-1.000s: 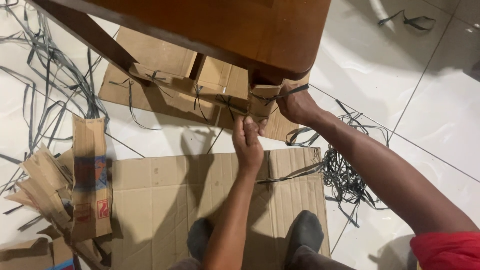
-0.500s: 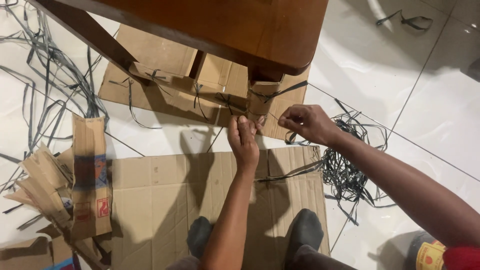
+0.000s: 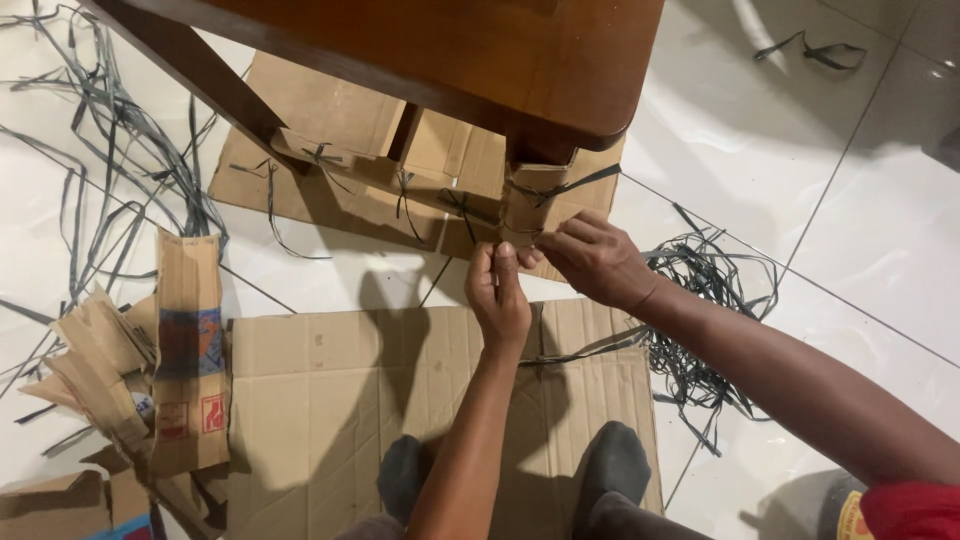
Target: Wrapping a wooden chair leg with cardboard and securing it with plastic ties
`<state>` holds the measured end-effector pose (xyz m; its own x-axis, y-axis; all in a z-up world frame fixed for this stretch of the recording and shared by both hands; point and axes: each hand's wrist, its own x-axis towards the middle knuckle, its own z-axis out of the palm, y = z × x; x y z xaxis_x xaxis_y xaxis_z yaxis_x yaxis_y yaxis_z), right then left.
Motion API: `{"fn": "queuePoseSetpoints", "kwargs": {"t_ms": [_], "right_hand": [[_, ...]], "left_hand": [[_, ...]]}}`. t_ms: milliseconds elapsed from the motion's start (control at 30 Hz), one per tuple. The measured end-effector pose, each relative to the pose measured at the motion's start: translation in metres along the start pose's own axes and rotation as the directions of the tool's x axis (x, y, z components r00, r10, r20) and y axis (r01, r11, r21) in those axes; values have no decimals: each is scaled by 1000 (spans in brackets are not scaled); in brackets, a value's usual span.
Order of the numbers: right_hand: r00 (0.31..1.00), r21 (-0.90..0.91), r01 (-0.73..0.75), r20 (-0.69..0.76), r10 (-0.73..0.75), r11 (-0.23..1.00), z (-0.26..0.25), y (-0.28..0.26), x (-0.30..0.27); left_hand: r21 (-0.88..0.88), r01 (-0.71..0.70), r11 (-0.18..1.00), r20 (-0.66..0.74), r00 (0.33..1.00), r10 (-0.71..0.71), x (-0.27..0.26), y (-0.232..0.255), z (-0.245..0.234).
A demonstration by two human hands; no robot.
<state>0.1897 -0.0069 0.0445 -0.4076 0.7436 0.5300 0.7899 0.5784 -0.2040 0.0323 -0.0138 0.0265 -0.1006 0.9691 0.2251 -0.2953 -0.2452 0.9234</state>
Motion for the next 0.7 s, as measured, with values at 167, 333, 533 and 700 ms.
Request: {"fn": "queuePoseSetpoints", "kwargs": {"t_ms": [167, 333, 533, 700], "right_hand": [[997, -8, -36, -67, 36, 999, 29, 17, -16], [973, 53, -173, -148, 179, 984, 41, 10, -23], [953, 112, -253, -139, 268, 961, 33, -2, -22], [966, 86, -238, -84, 246, 967, 20, -10, -16]], "left_hand": [[3, 53, 999, -2, 999, -53, 6, 13, -1], [108, 182, 977, -84, 981, -174, 3, -12, -14], [224, 332, 916, -74, 943, -324, -6, -29, -5], [484, 323, 813, -189, 946, -263, 2, -8, -1]]}}
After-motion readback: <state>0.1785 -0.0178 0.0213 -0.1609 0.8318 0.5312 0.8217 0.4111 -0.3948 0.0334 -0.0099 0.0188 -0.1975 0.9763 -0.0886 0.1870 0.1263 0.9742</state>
